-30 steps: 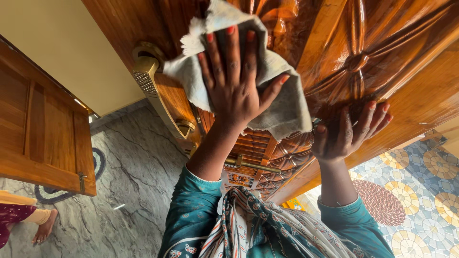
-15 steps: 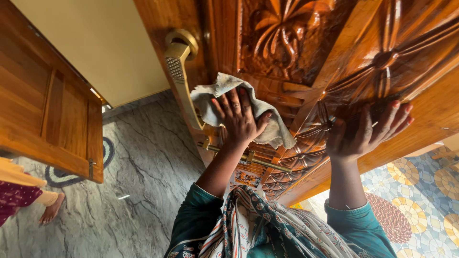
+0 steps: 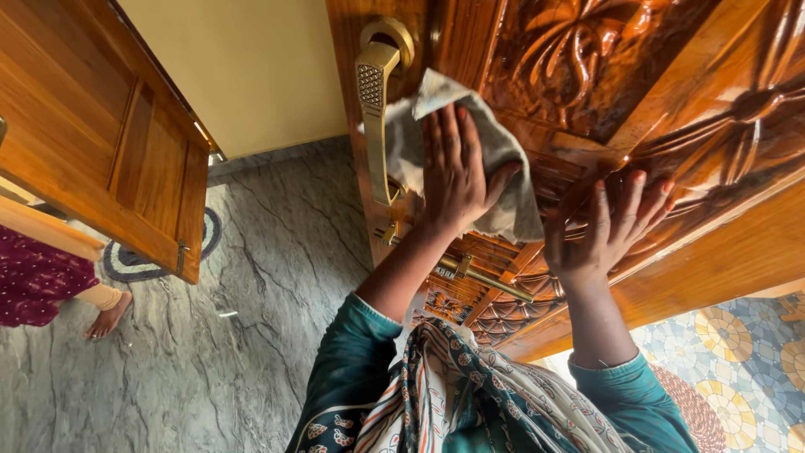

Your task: The person wipes the surface of a wooden door with a cloth. They clean the carved details, the handle, and the lock area systematically.

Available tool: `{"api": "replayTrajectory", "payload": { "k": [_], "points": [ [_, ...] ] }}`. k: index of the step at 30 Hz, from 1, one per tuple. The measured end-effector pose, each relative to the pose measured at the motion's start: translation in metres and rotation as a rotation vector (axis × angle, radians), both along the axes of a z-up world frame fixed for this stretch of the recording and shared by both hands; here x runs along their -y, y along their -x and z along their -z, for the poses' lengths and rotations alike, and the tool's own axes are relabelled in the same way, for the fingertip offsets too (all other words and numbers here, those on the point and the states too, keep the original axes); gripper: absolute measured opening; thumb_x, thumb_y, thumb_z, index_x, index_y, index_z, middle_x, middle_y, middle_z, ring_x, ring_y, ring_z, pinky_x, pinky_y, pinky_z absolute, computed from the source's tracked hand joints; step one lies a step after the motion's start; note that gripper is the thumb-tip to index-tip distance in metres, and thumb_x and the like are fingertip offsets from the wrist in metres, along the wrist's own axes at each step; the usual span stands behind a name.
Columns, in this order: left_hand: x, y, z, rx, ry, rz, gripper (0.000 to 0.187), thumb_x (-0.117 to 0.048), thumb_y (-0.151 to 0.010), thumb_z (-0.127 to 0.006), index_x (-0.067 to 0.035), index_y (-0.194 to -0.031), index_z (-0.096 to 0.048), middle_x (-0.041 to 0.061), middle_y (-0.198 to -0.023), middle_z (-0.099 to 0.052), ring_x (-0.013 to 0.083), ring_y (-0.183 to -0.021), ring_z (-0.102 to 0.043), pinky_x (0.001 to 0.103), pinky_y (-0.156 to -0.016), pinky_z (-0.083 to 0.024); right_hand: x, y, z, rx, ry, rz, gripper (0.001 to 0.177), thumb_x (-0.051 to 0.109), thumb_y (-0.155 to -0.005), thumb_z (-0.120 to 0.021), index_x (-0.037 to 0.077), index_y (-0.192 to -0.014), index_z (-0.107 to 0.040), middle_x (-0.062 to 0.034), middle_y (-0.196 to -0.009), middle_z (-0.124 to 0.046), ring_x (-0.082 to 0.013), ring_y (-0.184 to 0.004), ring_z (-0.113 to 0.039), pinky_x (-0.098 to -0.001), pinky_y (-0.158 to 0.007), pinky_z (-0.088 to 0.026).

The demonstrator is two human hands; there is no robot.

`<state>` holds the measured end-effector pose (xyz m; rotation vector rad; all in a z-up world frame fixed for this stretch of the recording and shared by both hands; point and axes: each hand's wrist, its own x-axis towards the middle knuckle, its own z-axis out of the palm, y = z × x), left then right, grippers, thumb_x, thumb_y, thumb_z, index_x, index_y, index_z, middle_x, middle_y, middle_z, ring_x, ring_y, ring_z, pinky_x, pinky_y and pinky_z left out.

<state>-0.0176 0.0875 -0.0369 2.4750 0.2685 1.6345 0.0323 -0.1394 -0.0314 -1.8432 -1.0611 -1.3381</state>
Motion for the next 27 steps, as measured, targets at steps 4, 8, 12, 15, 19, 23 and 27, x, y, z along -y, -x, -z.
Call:
{"api": "replayTrajectory", "payload": {
  "k": [4,8,12,15,19,23,27],
  "points": [
    [-0.016,0.002,-0.048,0.11,-0.052,0.083,0.108,-0.074,-0.101,-0.047,0.002,-0.164,-0.004,0.032,-0.17,-0.005,0.0512,-0.16,-0.01,0.062,-0.133,-0.014,-0.012,0.004,0.005,-0.009,0.055,0.149,0.058,0.041,-0.104,-0.065,0.011,-0.152,-0.053,-0.0228,-0.166,-0.036,-0.0571,-0.155,-0.017,-0.0748,-0.125,-0.004],
    [-0.032,-0.001,-0.09,0.213,-0.083,0.119,0.103,-0.071,-0.105,-0.05,-0.005,-0.167,-0.002,0.025,-0.172,-0.004,0.044,-0.159,-0.012,0.057,-0.133,-0.015,-0.02,0.0,0.007,0.033,0.048,0.224,0.056,0.044,-0.107,-0.063,0.009,-0.15,-0.056,-0.0252,-0.164,-0.038,-0.0585,-0.152,-0.021,-0.0761,-0.122,-0.006],
    [-0.044,-0.005,-0.122,0.249,-0.093,0.147,0.094,-0.067,-0.109,-0.051,-0.009,-0.168,-0.007,0.022,-0.169,-0.005,0.042,-0.158,-0.013,0.055,-0.129,-0.017,-0.021,-0.004,0.009,0.067,0.038,0.214,0.057,0.048,-0.108,-0.063,0.009,-0.148,-0.055,-0.0247,-0.165,-0.037,-0.0571,-0.153,-0.022,-0.0767,-0.123,-0.007],
    [-0.048,-0.007,-0.136,0.237,-0.083,0.144,0.085,-0.065,-0.11,-0.052,-0.013,-0.165,-0.015,0.023,-0.17,-0.009,0.0449,-0.157,-0.016,0.056,-0.128,-0.021,-0.021,-0.007,0.014,0.08,0.036,0.217,0.055,0.047,-0.109,-0.064,0.009,-0.149,-0.055,-0.0242,-0.164,-0.038,-0.0574,-0.153,-0.022,-0.0767,-0.123,-0.008],
    [-0.044,-0.005,-0.126,0.217,-0.071,0.113,0.078,-0.064,-0.109,-0.051,-0.018,-0.163,-0.019,0.024,-0.169,-0.009,0.0447,-0.157,-0.017,0.056,-0.128,-0.019,-0.023,-0.012,0.017,0.08,0.013,0.229,0.057,0.046,-0.106,-0.063,0.008,-0.148,-0.059,-0.0259,-0.161,-0.041,-0.0606,-0.149,-0.026,-0.0766,-0.12,-0.008],
    [-0.036,-0.006,-0.08,0.185,-0.028,0.128,0.078,-0.06,-0.109,-0.052,-0.015,-0.165,-0.022,0.026,-0.17,-0.008,0.0487,-0.159,-0.017,0.058,-0.13,-0.019,-0.025,-0.013,0.02,0.086,-0.009,0.238,0.057,0.045,-0.105,-0.061,0.008,-0.148,-0.06,-0.0266,-0.161,-0.042,-0.0615,-0.149,-0.027,-0.0766,-0.12,-0.008],
    [-0.034,-0.005,-0.021,0.118,-0.024,0.02,0.074,-0.052,-0.098,-0.052,-0.005,-0.153,-0.04,0.032,-0.164,-0.017,0.0545,-0.153,-0.024,0.073,-0.127,-0.015,-0.027,-0.013,0.018,0.102,-0.021,0.238,0.058,0.047,-0.104,-0.064,0.01,-0.148,-0.059,-0.0252,-0.161,-0.042,-0.0605,-0.149,-0.027,-0.076,-0.12,-0.007]
  ]
}}
